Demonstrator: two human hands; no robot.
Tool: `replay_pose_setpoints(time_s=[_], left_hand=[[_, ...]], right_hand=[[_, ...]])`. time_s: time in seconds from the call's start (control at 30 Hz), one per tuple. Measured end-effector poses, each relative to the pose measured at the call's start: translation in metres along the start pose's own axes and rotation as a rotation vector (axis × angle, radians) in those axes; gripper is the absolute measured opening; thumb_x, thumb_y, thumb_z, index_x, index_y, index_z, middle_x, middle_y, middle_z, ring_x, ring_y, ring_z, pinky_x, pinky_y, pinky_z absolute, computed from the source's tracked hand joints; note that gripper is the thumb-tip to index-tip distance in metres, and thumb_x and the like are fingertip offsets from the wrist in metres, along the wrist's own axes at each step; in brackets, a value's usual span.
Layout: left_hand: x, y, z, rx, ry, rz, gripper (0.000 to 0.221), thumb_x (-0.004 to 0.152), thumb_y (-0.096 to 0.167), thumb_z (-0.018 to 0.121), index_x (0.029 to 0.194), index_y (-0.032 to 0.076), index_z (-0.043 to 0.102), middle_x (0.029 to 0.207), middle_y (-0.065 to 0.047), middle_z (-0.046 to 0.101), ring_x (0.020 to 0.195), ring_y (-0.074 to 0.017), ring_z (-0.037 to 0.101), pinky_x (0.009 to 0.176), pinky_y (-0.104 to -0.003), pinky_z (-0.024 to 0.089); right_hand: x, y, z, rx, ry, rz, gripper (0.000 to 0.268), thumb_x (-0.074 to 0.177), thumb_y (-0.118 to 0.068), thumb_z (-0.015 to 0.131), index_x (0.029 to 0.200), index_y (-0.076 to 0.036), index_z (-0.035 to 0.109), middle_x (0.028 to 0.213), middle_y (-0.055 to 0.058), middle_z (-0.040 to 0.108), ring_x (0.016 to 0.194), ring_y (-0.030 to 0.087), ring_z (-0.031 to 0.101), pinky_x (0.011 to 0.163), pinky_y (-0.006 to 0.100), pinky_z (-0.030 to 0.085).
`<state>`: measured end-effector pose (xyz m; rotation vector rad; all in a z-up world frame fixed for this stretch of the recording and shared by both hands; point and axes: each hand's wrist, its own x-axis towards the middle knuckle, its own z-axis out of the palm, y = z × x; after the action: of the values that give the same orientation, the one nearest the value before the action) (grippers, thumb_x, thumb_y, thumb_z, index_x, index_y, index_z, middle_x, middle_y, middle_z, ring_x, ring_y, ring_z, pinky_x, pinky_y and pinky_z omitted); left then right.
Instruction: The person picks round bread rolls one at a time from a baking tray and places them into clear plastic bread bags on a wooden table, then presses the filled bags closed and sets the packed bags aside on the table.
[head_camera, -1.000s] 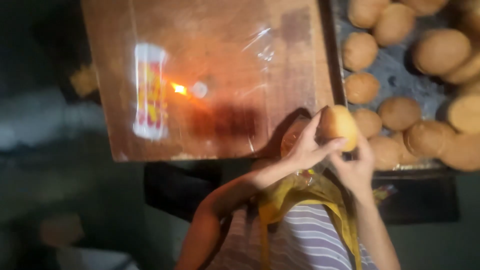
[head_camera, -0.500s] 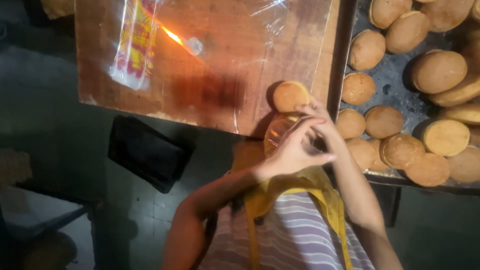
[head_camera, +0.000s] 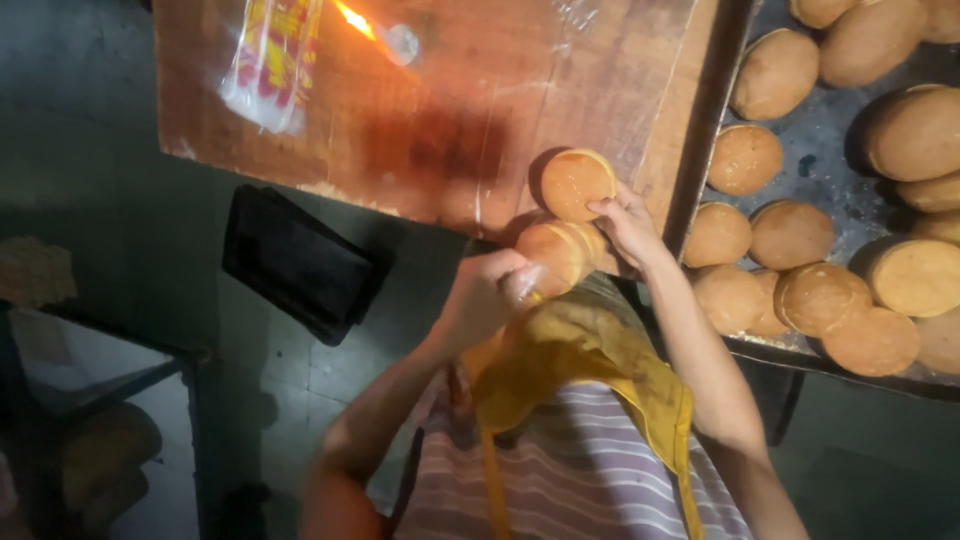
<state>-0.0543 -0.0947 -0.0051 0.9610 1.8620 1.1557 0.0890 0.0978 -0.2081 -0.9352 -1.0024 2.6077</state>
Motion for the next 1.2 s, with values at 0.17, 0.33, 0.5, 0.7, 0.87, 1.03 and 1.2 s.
replay_pose_setpoints(time_s=[0.17,0.33,0.5,0.7,0.87,1.03,1.2], left_hand=[[0.005,-0.004,-0.017,-0.084,0.0,-0.212,0.008,0.093,0.004,0.072,0.089,-0.001,0.066,0.073,-0.012,0.063,0.066,-0.0134,0.058,0.059,-0.03,0.048],[0.038,-0.023,-0.03,-0.589,-0.274,-0.207,0.008,0.106,0.004,0.056,0.109,0.002,0.063,0.075,-0.002,0.06,0.064,-0.0101,0.058,0.059,-0.026,0.05],[0.053,-0.022,-0.051,-0.47,-0.371,-0.219,0.039,0.107,0.008,0.053,0.146,0.011,0.047,0.079,-0.004,0.066,0.07,-0.0115,0.064,0.065,-0.026,0.056],[0.064,-0.061,-0.058,-0.371,-0.267,-0.082,0.014,0.1,0.011,0.069,0.102,-0.003,0.073,0.084,-0.005,0.074,0.077,-0.0052,0.064,0.069,-0.024,0.052],[0.065,-0.031,-0.08,-0.164,-0.38,-0.02,0.019,0.1,0.017,0.069,0.097,-0.002,0.075,0.071,-0.007,0.073,0.064,-0.0054,0.062,0.058,-0.026,0.05],[0.052,-0.012,-0.067,0.046,-0.4,0.191,0.021,0.1,0.02,0.067,0.101,0.002,0.078,0.069,-0.015,0.071,0.062,-0.0039,0.064,0.055,-0.03,0.052],[0.055,-0.016,-0.048,-0.069,-0.474,0.143,0.022,0.099,0.015,0.06,0.108,0.001,0.075,0.077,-0.012,0.075,0.065,-0.0096,0.067,0.061,-0.031,0.054]], right_hand=[[-0.006,-0.008,0.007,0.021,0.092,-0.056,0.051,0.093,-0.006,0.064,0.144,-0.004,0.054,0.13,0.011,0.067,0.116,0.024,0.065,0.1,0.04,0.053],[-0.059,-0.086,0.04,0.061,0.083,-0.42,0.067,0.089,-0.023,0.079,0.146,0.002,0.052,0.14,0.011,0.063,0.131,0.024,0.062,0.115,0.044,0.05],[-0.148,-0.117,0.115,-0.541,0.092,-0.491,0.08,0.083,-0.035,0.085,0.147,0.002,0.055,0.137,0.01,0.067,0.125,0.024,0.066,0.108,0.042,0.054],[-0.159,-0.134,0.258,-1.17,0.129,-0.098,0.062,0.074,-0.024,0.073,0.13,-0.004,0.053,0.087,0.018,0.075,0.078,0.033,0.077,0.069,0.041,0.061],[-0.151,-0.118,0.291,-1.245,0.298,0.002,0.066,0.078,-0.02,0.07,0.136,-0.001,0.044,0.092,0.024,0.071,0.08,0.041,0.07,0.07,0.048,0.056],[-0.127,-0.068,0.234,-1.154,0.251,-0.031,0.062,0.086,-0.017,0.066,0.14,0.002,0.042,0.108,0.025,0.07,0.097,0.041,0.07,0.085,0.045,0.055],[-0.114,-0.047,0.205,-1.096,0.291,-0.412,0.051,0.091,-0.011,0.065,0.138,0.005,0.054,0.13,0.028,0.064,0.11,0.043,0.066,0.092,0.044,0.052]])
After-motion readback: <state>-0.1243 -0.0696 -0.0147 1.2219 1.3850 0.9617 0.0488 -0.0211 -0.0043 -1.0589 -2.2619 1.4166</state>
